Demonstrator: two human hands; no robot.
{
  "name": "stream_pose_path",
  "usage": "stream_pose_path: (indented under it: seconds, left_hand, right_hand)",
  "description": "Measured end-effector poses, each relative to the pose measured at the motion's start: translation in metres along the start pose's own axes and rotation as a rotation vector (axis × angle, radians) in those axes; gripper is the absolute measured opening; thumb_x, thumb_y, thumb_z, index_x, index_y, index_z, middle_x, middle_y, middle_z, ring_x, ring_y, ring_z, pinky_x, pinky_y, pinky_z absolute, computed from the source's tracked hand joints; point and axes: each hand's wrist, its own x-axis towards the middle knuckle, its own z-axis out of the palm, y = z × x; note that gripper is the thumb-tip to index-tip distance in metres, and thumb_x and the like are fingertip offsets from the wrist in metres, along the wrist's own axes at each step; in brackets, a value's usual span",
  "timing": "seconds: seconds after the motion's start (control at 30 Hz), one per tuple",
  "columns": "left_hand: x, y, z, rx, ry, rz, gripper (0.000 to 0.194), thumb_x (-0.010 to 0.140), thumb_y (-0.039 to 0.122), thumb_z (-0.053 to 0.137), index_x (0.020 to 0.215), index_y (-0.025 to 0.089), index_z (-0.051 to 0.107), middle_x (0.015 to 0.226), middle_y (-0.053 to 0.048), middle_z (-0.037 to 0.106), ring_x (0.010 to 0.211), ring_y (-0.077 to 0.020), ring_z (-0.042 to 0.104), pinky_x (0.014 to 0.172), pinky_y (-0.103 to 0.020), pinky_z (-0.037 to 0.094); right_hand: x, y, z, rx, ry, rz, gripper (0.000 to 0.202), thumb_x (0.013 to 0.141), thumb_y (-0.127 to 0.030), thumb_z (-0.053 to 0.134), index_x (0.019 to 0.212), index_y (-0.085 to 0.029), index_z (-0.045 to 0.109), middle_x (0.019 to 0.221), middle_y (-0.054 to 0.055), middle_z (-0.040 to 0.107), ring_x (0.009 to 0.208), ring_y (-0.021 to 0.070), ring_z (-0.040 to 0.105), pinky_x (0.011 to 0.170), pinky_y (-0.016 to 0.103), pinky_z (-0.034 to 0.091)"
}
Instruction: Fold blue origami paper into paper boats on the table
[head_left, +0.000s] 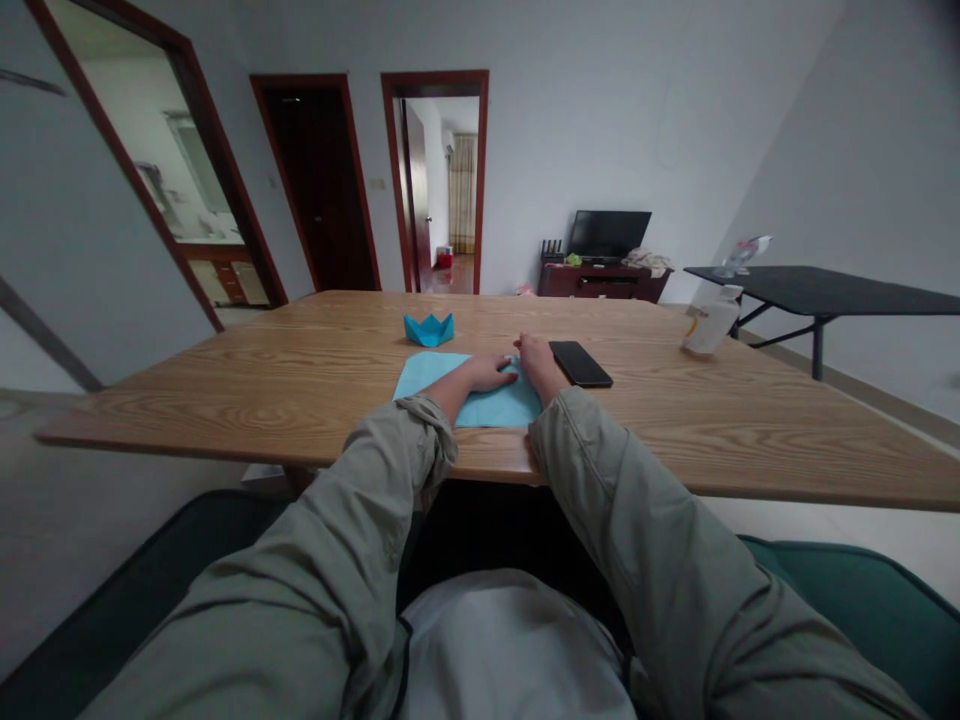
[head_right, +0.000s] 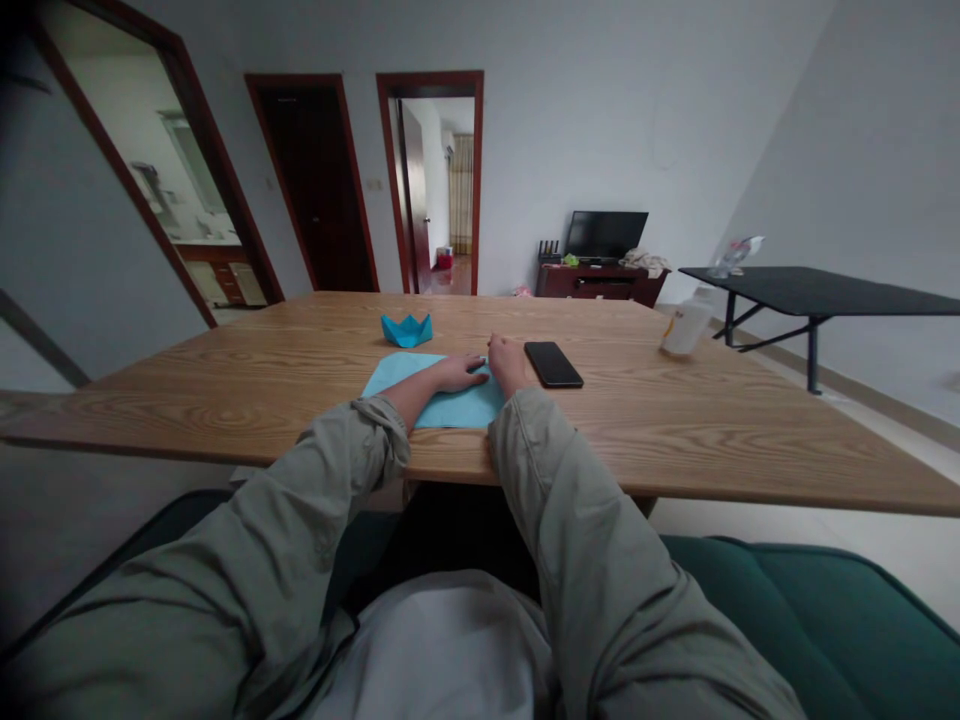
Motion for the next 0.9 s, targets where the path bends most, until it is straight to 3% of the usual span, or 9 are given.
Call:
stream_pose_path:
  seconds: [0.13, 0.23, 0.37, 0.5, 0.67, 0.77, 0.83, 0.9]
  left_hand:
    - [-0.008, -0.022, 0.002, 0.04, 0.017, -0.183, 0.08, 0.089, 0.065, 0.027, 0.147, 0.01, 0.034, 0.155, -0.016, 0.029, 0.143, -0.0293, 0.028, 0.115, -0.04, 0.022]
    - [-0.023, -0.044, 0.002, 0.05, 0.028, -0.291, 0.085, 0.089, 0.067, 0.024, 0.149, 0.008, 0.029, 0.157, -0.017, 0.023, 0.145, -0.0301, 0.023, 0.117, -0.04, 0.018]
    - [-0.05, -0.076, -0.001, 0.049, 0.069, -0.415, 0.087, 0.088, 0.067, 0.025, 0.149, 0.005, 0.027, 0.158, -0.018, 0.02, 0.146, -0.0317, 0.018, 0.117, -0.043, 0.015]
    - [-0.072, -0.101, -0.005, 0.029, 0.107, -0.536, 0.089, 0.086, 0.07, 0.026, 0.15, 0.009, 0.026, 0.158, -0.018, 0.018, 0.146, -0.0343, 0.017, 0.116, -0.048, 0.014]
    - [-0.085, -0.116, -0.011, 0.022, 0.109, -0.654, 0.091, 0.083, 0.074, 0.026, 0.151, 0.014, 0.027, 0.159, -0.015, 0.017, 0.145, -0.0396, 0.011, 0.114, -0.06, 0.007]
    - [-0.092, -0.126, -0.015, 0.016, 0.157, -0.767, 0.091, 0.081, 0.075, 0.033, 0.148, 0.014, 0.033, 0.158, -0.017, 0.019, 0.146, -0.0411, 0.005, 0.114, -0.06, 0.004]
    - [-0.097, -0.136, -0.02, -0.007, 0.25, -0.868, 0.093, 0.078, 0.072, 0.045, 0.146, 0.01, 0.035, 0.155, -0.023, 0.024, 0.145, -0.0421, 0.009, 0.113, -0.058, 0.01]
    - [-0.1, -0.147, -0.027, -0.097, 0.378, -0.857, 0.098, 0.073, 0.068, 0.059, 0.144, 0.006, 0.033, 0.146, -0.028, 0.038, 0.139, -0.0453, 0.024, 0.109, -0.057, 0.023]
  right_hand:
    - [-0.019, -0.006, -0.008, -0.359, -0.156, -0.098, 0.042, 0.09, -0.03, 0.037, 0.101, -0.01, 0.073, 0.109, 0.018, 0.07, 0.102, 0.024, 0.064, 0.088, 0.028, 0.043]
    - [-0.028, -0.001, -0.01, -0.595, -0.308, -0.225, 0.046, 0.092, -0.036, 0.039, 0.118, -0.009, 0.066, 0.126, 0.021, 0.061, 0.117, 0.0272, 0.056, 0.098, 0.032, 0.038]
    - [-0.03, 0.01, -0.013, -0.724, -0.324, -0.229, 0.065, 0.094, -0.047, 0.032, 0.14, -0.002, 0.044, 0.147, 0.026, 0.038, 0.137, 0.0337, 0.034, 0.11, 0.047, 0.025]
    - [-0.03, 0.016, -0.016, -0.735, -0.32, -0.179, 0.074, 0.093, -0.054, 0.029, 0.146, -0.002, 0.034, 0.153, 0.025, 0.027, 0.142, 0.0338, 0.025, 0.113, 0.05, 0.018]
    - [-0.03, 0.017, -0.016, -0.725, -0.306, -0.201, 0.073, 0.093, -0.054, 0.029, 0.144, -0.002, 0.037, 0.152, 0.024, 0.03, 0.141, 0.0339, 0.026, 0.113, 0.05, 0.019]
    - [-0.029, 0.016, -0.016, -0.714, -0.291, -0.2, 0.071, 0.092, -0.051, 0.031, 0.142, -0.001, 0.04, 0.15, 0.025, 0.033, 0.14, 0.0341, 0.029, 0.112, 0.05, 0.02]
    - [-0.029, 0.015, -0.017, -0.697, -0.284, -0.201, 0.067, 0.092, -0.048, 0.034, 0.139, -0.001, 0.045, 0.147, 0.026, 0.039, 0.138, 0.0343, 0.033, 0.111, 0.05, 0.022]
    - [-0.029, 0.014, -0.02, -0.664, -0.278, -0.198, 0.06, 0.092, -0.044, 0.037, 0.132, -0.002, 0.053, 0.14, 0.026, 0.047, 0.134, 0.034, 0.04, 0.11, 0.048, 0.026]
